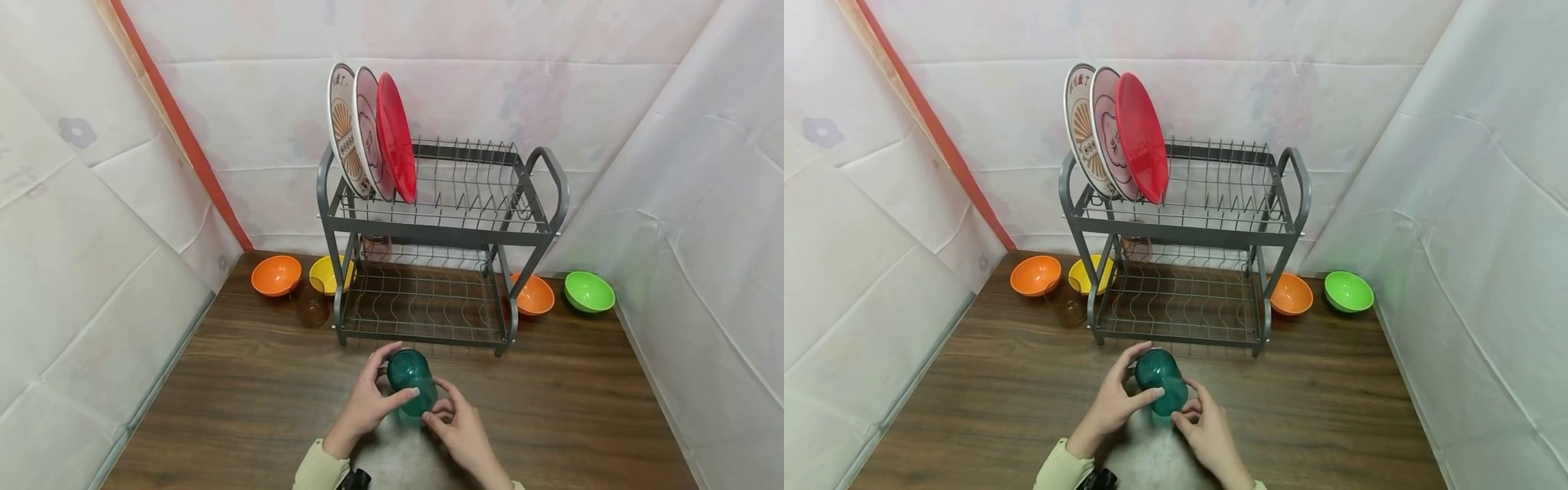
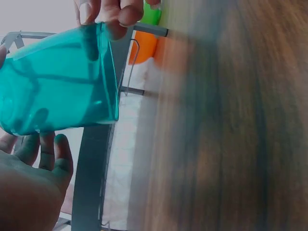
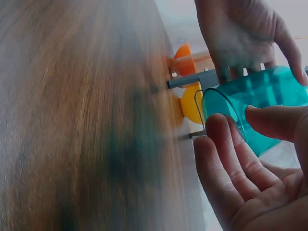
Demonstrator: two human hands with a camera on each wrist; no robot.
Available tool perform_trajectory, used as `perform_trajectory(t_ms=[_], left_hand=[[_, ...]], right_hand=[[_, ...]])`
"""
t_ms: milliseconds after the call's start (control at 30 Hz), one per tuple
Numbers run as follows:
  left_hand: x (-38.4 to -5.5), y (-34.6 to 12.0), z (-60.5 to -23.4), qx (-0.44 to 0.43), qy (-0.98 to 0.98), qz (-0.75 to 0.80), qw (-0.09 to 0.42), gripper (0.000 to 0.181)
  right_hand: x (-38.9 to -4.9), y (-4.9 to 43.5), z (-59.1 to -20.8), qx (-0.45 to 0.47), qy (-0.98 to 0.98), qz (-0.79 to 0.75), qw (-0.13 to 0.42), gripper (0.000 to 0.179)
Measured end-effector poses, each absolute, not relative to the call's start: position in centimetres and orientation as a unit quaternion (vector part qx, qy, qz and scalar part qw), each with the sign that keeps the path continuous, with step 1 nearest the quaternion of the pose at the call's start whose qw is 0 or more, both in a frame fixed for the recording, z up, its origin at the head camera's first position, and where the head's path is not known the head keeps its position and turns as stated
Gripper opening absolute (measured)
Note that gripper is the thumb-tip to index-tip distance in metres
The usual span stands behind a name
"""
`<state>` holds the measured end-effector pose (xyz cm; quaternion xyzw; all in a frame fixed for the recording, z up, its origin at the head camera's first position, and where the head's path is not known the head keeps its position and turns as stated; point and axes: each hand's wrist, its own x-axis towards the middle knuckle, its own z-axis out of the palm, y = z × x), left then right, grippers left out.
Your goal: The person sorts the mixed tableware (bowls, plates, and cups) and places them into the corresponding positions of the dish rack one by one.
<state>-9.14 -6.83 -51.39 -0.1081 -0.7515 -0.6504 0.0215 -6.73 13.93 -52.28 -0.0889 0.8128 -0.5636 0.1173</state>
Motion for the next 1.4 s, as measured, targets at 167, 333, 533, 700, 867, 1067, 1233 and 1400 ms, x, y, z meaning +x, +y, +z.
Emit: perform_trajectory(t_ms=[167, 333, 533, 700, 867, 1067, 1233, 1400], left_hand=[[-9.5, -6.6, -50.9, -0.130, -0.751, -0.647, 0.021, 0.067], [-9.8, -6.3, -50.7, -0.151, -0.770, -0.620, 0.028, 0.076], [-10.4, -5.8, -50.7, -0.165, -0.788, -0.591, 0.051, 0.080], [-11.1, -5.5, -50.3, -0.190, -0.792, -0.577, 0.066, 0.077], [-11.9, -5.8, -50.0, -0.229, -0.782, -0.572, 0.095, 0.075], [-13.2, -6.3, -48.8, -0.253, -0.785, -0.553, 0.122, 0.076], [-14.3, -6.8, -47.6, -0.250, -0.797, -0.536, 0.123, 0.076], [-16.2, -6.8, -46.4, -0.249, -0.806, -0.523, 0.125, 0.076]], right_hand=[[-6.8, 13.7, -52.4, -0.092, 0.797, -0.582, 0.132, 0.068], [-6.9, 13.9, -52.4, -0.097, 0.771, -0.610, 0.156, 0.076], [-7.2, 14.1, -52.5, -0.098, 0.768, -0.615, 0.152, 0.078], [-7.4, 14.3, -52.7, -0.097, 0.781, -0.603, 0.129, 0.076], [-7.5, 14.2, -52.7, -0.099, 0.784, -0.601, 0.120, 0.076], [-7.4, 14.2, -52.7, -0.100, 0.789, -0.596, 0.105, 0.072], [-7.4, 14.2, -53.0, -0.098, 0.793, -0.591, 0.112, 0.062], [-7.2, 14.1, -53.2, -0.106, 0.799, -0.580, 0.117, 0.038]])
